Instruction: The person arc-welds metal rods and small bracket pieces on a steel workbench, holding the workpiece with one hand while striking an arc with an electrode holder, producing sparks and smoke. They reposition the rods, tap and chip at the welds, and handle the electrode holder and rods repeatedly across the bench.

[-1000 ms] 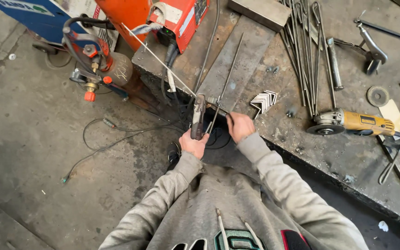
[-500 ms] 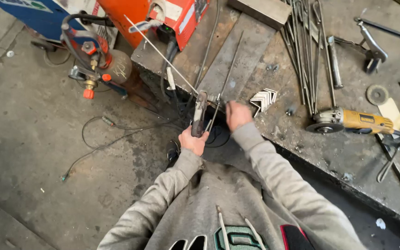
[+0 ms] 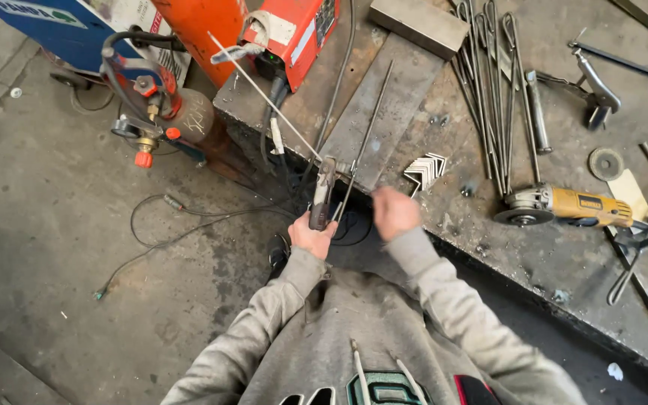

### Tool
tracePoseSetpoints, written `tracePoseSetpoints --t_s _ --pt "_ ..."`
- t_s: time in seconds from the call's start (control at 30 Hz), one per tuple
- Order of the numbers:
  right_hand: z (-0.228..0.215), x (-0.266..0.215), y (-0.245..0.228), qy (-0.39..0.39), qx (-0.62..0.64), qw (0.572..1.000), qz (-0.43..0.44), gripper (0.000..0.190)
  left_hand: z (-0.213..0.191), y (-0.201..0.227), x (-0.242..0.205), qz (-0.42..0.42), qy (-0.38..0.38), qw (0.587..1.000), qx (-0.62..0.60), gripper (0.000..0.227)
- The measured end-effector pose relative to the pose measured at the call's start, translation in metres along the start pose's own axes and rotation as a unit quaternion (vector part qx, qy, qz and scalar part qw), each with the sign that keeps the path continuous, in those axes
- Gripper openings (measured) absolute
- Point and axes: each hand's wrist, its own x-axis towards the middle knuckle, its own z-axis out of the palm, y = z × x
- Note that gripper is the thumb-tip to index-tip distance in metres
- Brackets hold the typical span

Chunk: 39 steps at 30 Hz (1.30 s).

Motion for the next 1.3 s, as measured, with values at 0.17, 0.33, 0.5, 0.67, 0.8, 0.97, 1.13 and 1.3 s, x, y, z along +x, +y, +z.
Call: tracePoseSetpoints --t_s 0.17,0.33,0.5,0.67,0.8,0.97,1.13,1.3 --pt "-0.052 -0.007 0.060 0.139 -0.097 0.981 0.089 0.017 -0.005 -0.004 -0.001 -0.014 -0.013 0.999 -0.026 0.031" --pt "-0.093 -0.012 0.000 0.193 -0.354 0.915 -0.011 0.046 -0.002 -0.020 -0.004 0.024 -0.011 1.000 -0.006 0.030" --pt "-0.015 -0.066 0.016 -0.095 0.128 0.982 0.103 0.038 0.008 -0.031 -0.008 -0.011 -0.044 0.996 -0.081 0.029" --pt "0.042 -0.074 0.012 -0.230 0.356 0.858 0.289 0.036 0.021 -0.031 -0.008 -0.036 -0.069 0.988 -0.135 0.028" --pt "0.078 -0.080 0.034 -0.210 0.468 0.801 0.309 0.027 0.026 -0.024 -0.007 -0.032 -0.052 0.991 -0.116 0.029" --pt "0.106 -0.057 0.047 -0.171 0.459 0.806 0.334 0.021 0.018 0.003 -0.010 -0.054 -0.026 0.997 -0.041 0.029" --pt "0.101 -0.045 0.039 -0.151 0.405 0.844 0.317 0.023 0.015 -0.031 -0.023 0.006 -0.012 0.986 -0.164 0.035" --pt "0.083 -0.048 0.038 -0.144 0.449 0.823 0.317 0.026 -0.006 -0.008 -0.023 0.100 -0.025 0.995 -0.007 0.036"
